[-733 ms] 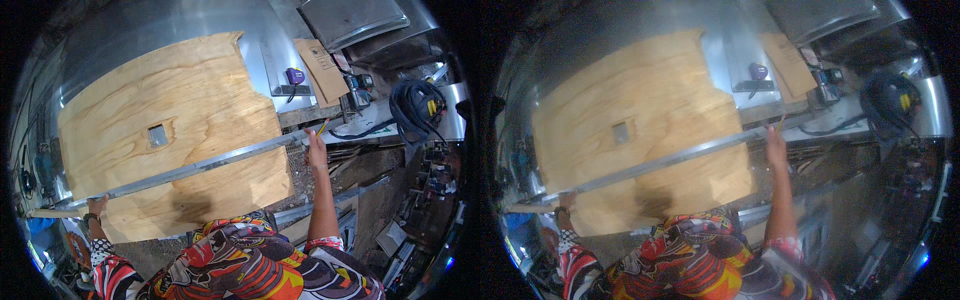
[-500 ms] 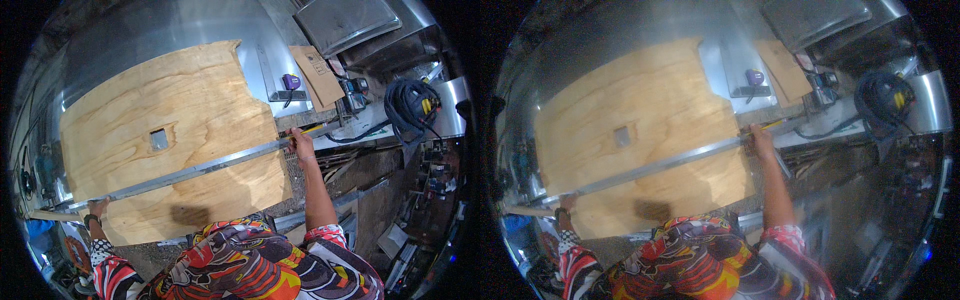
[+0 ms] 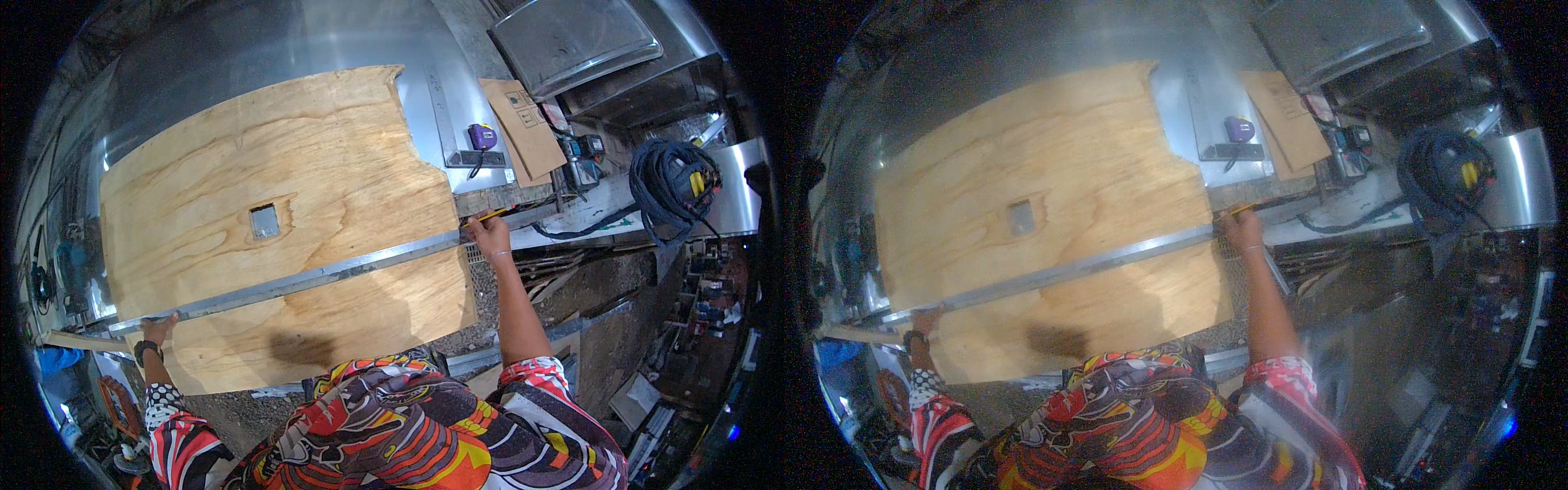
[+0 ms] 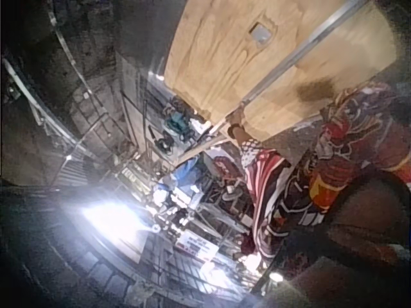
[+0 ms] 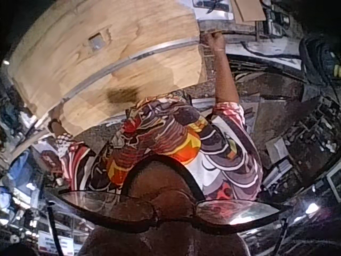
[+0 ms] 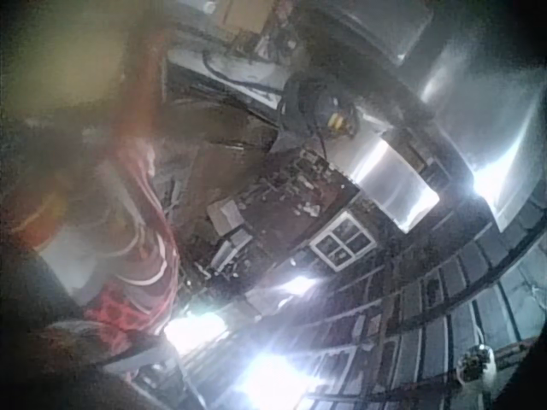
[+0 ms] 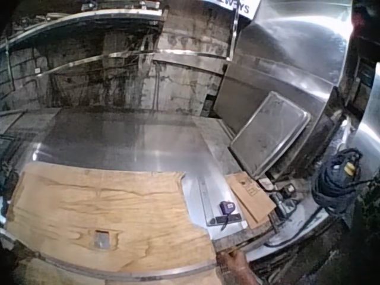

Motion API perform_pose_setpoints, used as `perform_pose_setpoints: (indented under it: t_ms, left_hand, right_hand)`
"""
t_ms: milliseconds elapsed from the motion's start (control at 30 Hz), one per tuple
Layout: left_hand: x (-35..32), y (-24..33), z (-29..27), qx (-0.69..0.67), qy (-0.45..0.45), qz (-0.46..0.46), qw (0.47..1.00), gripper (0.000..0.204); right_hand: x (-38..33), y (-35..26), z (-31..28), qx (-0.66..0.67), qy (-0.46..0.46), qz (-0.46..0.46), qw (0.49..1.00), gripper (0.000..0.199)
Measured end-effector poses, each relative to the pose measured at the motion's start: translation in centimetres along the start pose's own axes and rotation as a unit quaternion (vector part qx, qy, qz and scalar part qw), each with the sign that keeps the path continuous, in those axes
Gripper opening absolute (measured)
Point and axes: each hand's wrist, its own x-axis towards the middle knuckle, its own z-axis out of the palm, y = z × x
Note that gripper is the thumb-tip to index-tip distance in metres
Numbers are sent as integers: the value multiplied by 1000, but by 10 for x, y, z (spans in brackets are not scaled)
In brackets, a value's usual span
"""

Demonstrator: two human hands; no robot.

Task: The person measures a metal frame and a plywood sheet with a tape measure, marks the plywood with a pencil, and uses a circular saw to cut along the marked line. The person also uses a metal straightedge as a guide while cutting.

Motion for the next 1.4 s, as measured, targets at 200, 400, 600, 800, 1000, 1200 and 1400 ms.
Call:
perform_pose_setpoints:
  t_ms: [200,400,600,800,1000,1200,1400]
  left_hand:
    - [-5,1,-3,-12,-3,3,1000,159]
    - [-8,3,1,-8,18,-13,1000,155]
    - [0,-1,3,-25,6,30,999,153]
    - [6,-9,9,-19,26,16,999,155]
    - [6,-3,10,-20,37,17,999,157]
    - [-5,5,8,-31,39,3,999,159]
    - [-20,18,11,-70,41,-37,996,162]
  right_hand:
    - [-12,-44,2,-32,-45,-41,998,15]
    - [-37,-118,42,-21,-104,-63,992,19]
    - [-46,-121,56,-84,-112,-77,987,20]
    - [-23,-77,-5,-172,10,-31,985,22]
    - [-12,-41,-12,-46,35,-26,998,16]
    - [-16,-38,5,-46,1,-34,998,15]
    - [-37,-95,36,117,-103,-11,988,12]
